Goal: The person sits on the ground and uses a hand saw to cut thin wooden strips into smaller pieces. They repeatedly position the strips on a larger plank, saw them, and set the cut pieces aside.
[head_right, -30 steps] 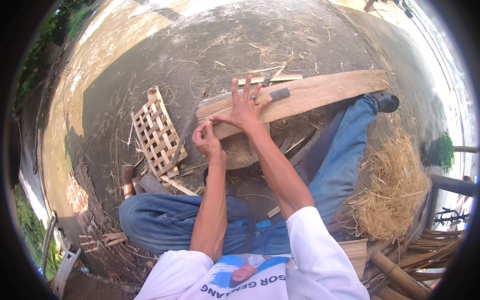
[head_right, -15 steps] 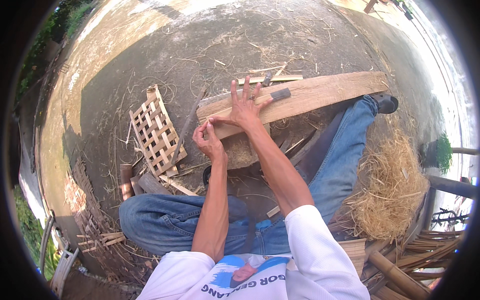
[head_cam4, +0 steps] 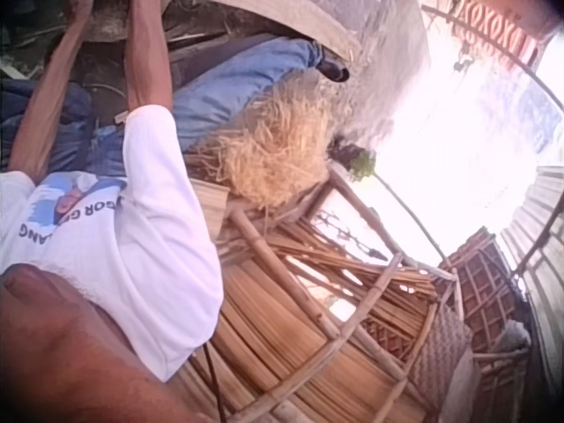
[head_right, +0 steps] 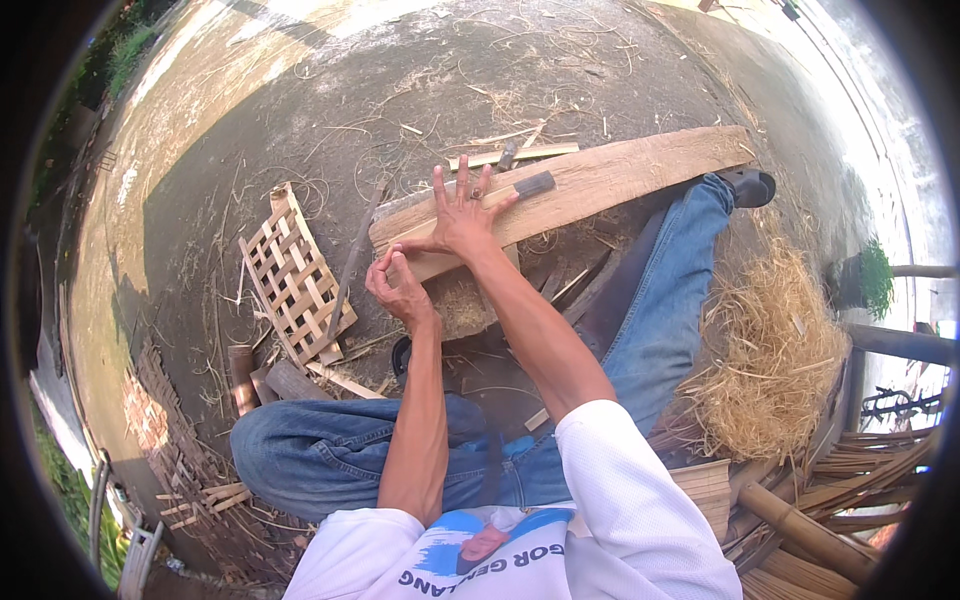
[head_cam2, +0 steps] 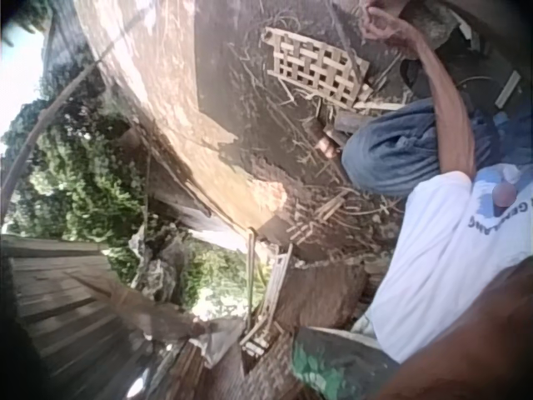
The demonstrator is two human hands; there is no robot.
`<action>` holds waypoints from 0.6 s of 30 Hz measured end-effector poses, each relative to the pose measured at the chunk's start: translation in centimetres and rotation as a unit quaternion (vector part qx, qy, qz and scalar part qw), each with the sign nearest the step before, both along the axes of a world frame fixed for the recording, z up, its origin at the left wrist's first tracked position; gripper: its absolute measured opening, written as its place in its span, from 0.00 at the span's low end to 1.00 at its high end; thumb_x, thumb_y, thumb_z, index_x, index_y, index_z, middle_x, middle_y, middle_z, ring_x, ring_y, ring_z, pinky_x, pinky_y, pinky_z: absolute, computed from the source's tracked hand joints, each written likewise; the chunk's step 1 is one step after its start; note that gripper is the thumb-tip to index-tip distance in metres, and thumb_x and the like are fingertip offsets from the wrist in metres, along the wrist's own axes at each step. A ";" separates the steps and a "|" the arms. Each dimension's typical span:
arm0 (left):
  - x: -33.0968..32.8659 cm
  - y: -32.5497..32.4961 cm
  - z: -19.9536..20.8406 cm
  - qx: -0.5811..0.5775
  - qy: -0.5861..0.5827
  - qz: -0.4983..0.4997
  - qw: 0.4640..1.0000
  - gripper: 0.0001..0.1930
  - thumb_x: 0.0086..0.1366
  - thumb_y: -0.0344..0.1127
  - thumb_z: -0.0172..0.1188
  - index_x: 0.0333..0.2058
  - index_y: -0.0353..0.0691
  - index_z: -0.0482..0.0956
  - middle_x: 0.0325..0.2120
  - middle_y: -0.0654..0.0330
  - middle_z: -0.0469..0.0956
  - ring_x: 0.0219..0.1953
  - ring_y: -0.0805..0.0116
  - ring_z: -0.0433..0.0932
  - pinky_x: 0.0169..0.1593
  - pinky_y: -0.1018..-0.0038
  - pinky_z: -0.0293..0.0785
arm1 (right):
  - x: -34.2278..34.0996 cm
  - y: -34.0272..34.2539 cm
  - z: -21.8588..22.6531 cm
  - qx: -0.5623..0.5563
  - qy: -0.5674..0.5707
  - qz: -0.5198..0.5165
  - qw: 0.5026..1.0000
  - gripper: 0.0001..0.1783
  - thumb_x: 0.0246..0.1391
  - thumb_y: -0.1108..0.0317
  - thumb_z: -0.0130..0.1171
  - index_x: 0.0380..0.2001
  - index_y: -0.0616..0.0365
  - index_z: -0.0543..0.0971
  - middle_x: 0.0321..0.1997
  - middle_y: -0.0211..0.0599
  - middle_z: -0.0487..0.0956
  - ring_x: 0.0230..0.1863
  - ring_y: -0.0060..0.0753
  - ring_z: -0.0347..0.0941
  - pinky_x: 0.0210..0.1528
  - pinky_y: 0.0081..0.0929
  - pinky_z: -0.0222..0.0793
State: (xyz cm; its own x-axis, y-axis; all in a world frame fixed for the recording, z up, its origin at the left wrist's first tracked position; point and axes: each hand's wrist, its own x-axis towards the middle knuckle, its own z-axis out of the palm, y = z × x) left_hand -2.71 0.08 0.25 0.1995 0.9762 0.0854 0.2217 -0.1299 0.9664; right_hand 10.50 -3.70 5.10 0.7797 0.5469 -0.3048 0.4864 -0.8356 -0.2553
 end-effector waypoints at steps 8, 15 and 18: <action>0.2 -0.2 0.6 0.001 0.007 0.013 1.000 0.18 0.65 0.46 0.70 0.41 0.36 0.85 0.49 0.55 0.73 0.56 0.59 0.71 0.62 0.61 0.66 | 0.0 0.1 0.2 -0.004 0.004 -0.003 1.000 0.85 0.22 0.09 0.59 0.79 0.40 0.38 0.82 0.48 0.24 0.79 0.71 0.16 0.58 1.00 0.21; 0.3 -0.2 0.5 0.002 -0.005 0.012 1.000 0.18 0.65 0.46 0.70 0.42 0.36 0.85 0.49 0.56 0.73 0.55 0.61 0.71 0.62 0.62 0.66 | -0.3 0.0 0.5 -0.003 -0.002 -0.004 1.000 0.84 0.23 0.09 0.60 0.79 0.39 0.39 0.82 0.47 0.25 0.79 0.71 0.17 0.58 1.00 0.22; -0.3 -0.3 0.2 0.009 0.003 0.014 1.000 0.18 0.65 0.45 0.70 0.42 0.36 0.84 0.49 0.56 0.73 0.55 0.61 0.71 0.62 0.62 0.66 | -0.8 -0.1 0.6 -0.010 0.009 0.000 1.000 0.83 0.24 0.10 0.60 0.79 0.39 0.39 0.82 0.48 0.25 0.79 0.71 0.16 0.59 1.00 0.21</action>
